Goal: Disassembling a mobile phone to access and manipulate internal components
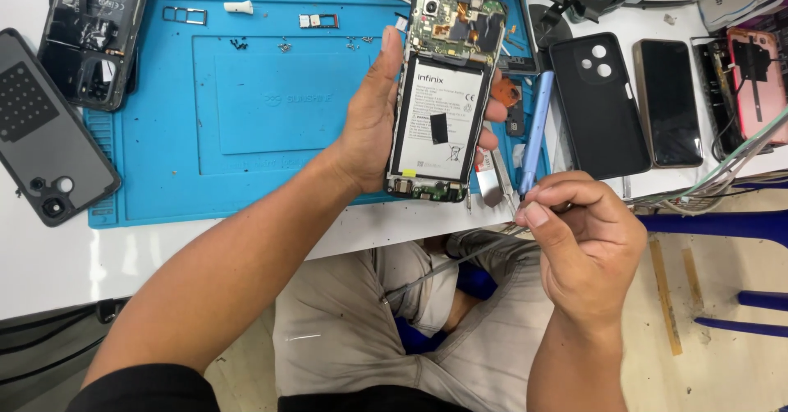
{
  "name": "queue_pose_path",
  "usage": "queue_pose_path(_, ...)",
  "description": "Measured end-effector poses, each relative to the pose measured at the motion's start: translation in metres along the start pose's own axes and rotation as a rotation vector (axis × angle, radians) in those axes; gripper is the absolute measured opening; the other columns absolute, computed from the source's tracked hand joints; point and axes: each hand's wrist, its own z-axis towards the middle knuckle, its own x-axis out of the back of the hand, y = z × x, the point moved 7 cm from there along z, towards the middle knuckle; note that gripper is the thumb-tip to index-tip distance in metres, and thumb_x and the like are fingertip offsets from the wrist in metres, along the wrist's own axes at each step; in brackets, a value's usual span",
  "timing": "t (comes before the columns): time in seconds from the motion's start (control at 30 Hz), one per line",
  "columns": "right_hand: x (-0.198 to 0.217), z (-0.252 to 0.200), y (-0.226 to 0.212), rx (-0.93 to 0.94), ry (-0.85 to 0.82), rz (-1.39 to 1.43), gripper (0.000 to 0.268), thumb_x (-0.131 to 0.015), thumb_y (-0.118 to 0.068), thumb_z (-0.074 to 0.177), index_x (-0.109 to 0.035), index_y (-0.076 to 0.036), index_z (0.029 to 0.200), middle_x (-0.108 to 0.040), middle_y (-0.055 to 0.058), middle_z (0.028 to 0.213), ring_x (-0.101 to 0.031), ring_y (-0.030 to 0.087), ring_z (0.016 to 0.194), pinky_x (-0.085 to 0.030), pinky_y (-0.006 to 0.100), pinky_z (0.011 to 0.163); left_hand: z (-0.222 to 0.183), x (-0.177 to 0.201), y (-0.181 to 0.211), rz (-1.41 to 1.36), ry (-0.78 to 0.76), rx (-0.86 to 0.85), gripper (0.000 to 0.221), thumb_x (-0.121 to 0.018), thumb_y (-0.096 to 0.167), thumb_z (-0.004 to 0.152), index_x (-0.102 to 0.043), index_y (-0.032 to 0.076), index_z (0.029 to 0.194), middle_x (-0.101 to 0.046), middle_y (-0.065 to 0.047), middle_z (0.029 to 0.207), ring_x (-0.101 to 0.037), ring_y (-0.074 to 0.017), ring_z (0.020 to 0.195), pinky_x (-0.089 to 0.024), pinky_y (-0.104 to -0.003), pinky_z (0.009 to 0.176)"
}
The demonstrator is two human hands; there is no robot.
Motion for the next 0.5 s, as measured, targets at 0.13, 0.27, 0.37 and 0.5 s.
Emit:
queue_pose_path(0.13,0.001,-0.004,0.005,-0.013,-0.012,0.010,0.009,-0.069,0.001,0.094,-0.062,0.000,0.099,-0.062,0.015,0.095,-0.064,0.018,0.074,-0.060,0.024,0.072,-0.001,-0.004,0.007,0.008,0.008,-0.063,0.092,-0.053,0.072,0.087,-0.057,-0.004,0.139,-0.072,-0.024,0.119,-0.074,-0.0355,0.098,-0.060,-0.049,0.088)
queue_pose_path(0.27,0.006,-0.009,0.013,-0.044,0.011,0.027,0.009,-0.069,0.003,0.094,-0.062,0.000,0.098,-0.061,0.014,0.093,-0.064,0.019,0.076,-0.060,0.024,0.072,-0.001,-0.001,0.011,0.078,0.065,-0.122,0.092,-0.051,0.072,0.087,-0.060,-0.004,0.137,-0.073,-0.022,0.117,-0.075,-0.0345,0.098,-0.061,-0.049,0.086)
queue_pose_path(0.37,0.009,-0.012,0.018,-0.059,0.024,0.042,0.009,-0.069,0.002,0.093,-0.062,-0.001,0.098,-0.062,0.014,0.093,-0.065,0.019,0.078,-0.060,0.024,0.072,-0.001,0.000,0.011,0.101,0.091,-0.142,0.090,-0.052,0.071,0.087,-0.061,-0.004,0.135,-0.073,-0.023,0.117,-0.076,-0.0349,0.096,-0.062,-0.049,0.085)
queue_pose_path(0.5,0.016,-0.019,0.026,-0.090,0.033,0.052,0.010,-0.069,0.002,0.093,-0.063,-0.002,0.098,-0.063,0.014,0.095,-0.064,0.019,0.081,-0.060,0.024,0.072,-0.001,0.001,0.010,0.086,0.103,-0.136,0.090,-0.053,0.071,0.087,-0.060,-0.004,0.136,-0.073,-0.022,0.116,-0.075,-0.0346,0.096,-0.061,-0.049,0.088)
